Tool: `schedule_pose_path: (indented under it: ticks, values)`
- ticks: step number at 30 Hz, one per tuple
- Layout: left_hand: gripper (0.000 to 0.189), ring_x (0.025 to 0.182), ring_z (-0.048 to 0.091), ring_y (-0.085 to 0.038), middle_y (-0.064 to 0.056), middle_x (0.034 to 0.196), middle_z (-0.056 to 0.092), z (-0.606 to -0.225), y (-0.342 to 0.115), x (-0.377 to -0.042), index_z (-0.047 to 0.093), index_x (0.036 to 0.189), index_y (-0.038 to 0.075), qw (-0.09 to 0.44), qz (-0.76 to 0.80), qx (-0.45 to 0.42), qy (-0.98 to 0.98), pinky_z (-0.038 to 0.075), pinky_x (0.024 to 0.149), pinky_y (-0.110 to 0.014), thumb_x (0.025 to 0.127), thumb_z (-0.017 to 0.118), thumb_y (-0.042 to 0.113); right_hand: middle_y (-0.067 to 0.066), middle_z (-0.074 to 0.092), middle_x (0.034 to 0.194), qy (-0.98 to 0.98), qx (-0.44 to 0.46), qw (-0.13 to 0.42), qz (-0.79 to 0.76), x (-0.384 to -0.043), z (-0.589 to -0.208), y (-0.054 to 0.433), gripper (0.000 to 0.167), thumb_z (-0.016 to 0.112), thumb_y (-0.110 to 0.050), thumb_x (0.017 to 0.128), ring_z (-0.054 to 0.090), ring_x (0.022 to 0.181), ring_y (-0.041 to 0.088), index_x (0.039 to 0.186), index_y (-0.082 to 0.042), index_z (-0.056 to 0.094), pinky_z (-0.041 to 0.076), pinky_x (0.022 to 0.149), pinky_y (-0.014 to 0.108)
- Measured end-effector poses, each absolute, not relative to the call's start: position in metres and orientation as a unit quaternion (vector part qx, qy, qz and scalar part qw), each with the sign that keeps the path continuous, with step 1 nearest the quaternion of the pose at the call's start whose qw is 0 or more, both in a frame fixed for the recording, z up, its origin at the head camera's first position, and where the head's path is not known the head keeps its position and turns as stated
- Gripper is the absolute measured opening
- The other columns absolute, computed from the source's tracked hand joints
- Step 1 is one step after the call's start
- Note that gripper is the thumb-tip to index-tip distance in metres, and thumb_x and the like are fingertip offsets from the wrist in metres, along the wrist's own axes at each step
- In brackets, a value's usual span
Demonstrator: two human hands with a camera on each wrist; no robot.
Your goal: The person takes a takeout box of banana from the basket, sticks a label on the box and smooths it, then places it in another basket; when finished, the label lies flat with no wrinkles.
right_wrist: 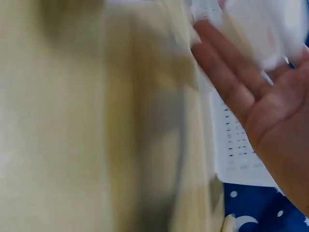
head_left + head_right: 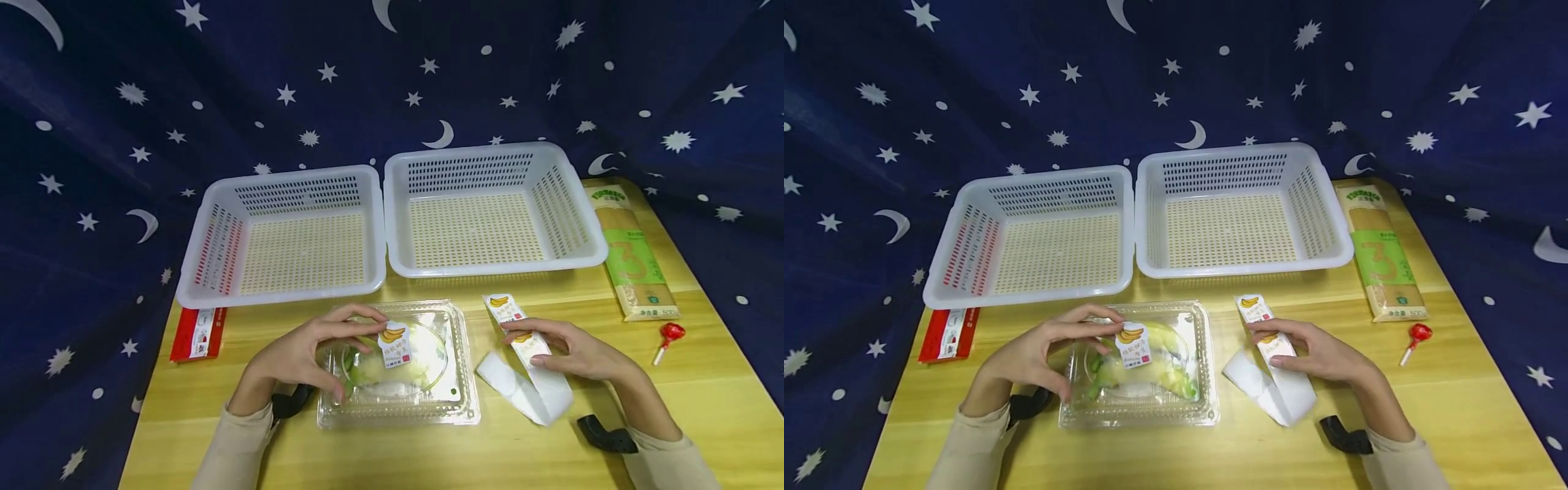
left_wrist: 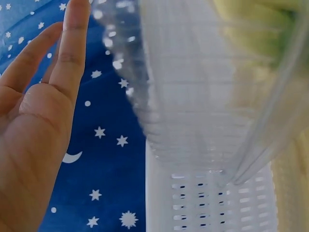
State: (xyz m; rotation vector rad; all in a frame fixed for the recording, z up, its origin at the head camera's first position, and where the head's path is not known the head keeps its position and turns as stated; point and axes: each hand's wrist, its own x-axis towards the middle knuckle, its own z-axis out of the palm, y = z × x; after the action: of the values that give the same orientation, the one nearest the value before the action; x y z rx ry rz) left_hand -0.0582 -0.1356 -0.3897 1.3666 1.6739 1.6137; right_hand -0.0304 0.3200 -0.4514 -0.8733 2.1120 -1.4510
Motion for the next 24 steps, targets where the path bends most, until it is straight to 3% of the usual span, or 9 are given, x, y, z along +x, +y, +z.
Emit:
schedule_pose_path:
  ticks: [4, 8, 15, 17, 24]
  values:
    - [0.081, 0.125, 0.051, -0.032, -0.026, 0.149, 0.03, -0.394, -0.136, -0.059, 0.037, 0.146, -0.006, 0.239, 0.581, 0.489, 0.605, 0.053, 0.097, -0.044, 0.085, 0.074, 0.032, 0.005, 0.06, 0.135, 0.818, -0.277, 0.169, -0.475, -0.028, -0.439, 0.32, 0.054, 0.065, 0.002, 0.088, 0.048, 0.124, -0.004, 0.14, -0.009, 0.052, 0.041, 0.092, 0.013]
    - [0.083, 0.121, 0.054, -0.037, -0.023, 0.151, 0.03, -0.394, -0.136, -0.058, 0.036, 0.147, -0.006, 0.27, 0.577, 0.471, 0.61, 0.052, 0.098, -0.042, 0.084, 0.075, 0.031, -0.003, 0.054, 0.142, 0.841, -0.259, 0.155, -0.449, -0.022, -0.432, 0.322, 0.057, 0.066, -0.001, 0.088, 0.036, 0.134, -0.008, 0.141, -0.014, 0.052, 0.027, 0.101, 0.005]
    - [0.084, 0.119, 0.056, -0.04, -0.018, 0.152, 0.029, -0.395, -0.133, -0.059, 0.037, 0.147, -0.004, 0.313, 0.57, 0.444, 0.617, 0.052, 0.098, -0.041, 0.083, 0.075, 0.036, 0.013, 0.037, 0.155, 0.831, -0.296, 0.125, -0.455, -0.019, -0.433, 0.322, 0.065, 0.069, 0.002, 0.083, 0.002, 0.153, 0.011, 0.144, -0.006, 0.047, 0.001, 0.113, 0.007]
    - [0.084, 0.119, 0.055, -0.042, -0.02, 0.151, 0.029, -0.396, -0.133, -0.059, 0.037, 0.147, -0.004, 0.318, 0.57, 0.446, 0.612, 0.052, 0.099, -0.042, 0.083, 0.074, 0.037, 0.018, 0.035, 0.155, 0.826, -0.316, 0.1, -0.455, -0.02, -0.432, 0.32, 0.067, 0.07, 0.003, 0.081, 0.0, 0.153, 0.018, 0.143, -0.003, 0.047, -0.003, 0.116, 0.012]
    - [0.085, 0.121, 0.053, -0.041, -0.021, 0.151, 0.028, -0.397, -0.133, -0.058, 0.036, 0.146, -0.007, 0.34, 0.583, 0.429, 0.6, 0.051, 0.099, -0.043, 0.083, 0.075, 0.035, 0.018, 0.035, 0.155, 0.802, -0.355, 0.093, -0.47, -0.026, -0.421, 0.298, 0.073, 0.075, 0.005, 0.077, 0.003, 0.152, 0.032, 0.144, -0.001, 0.045, 0.006, 0.117, 0.011]
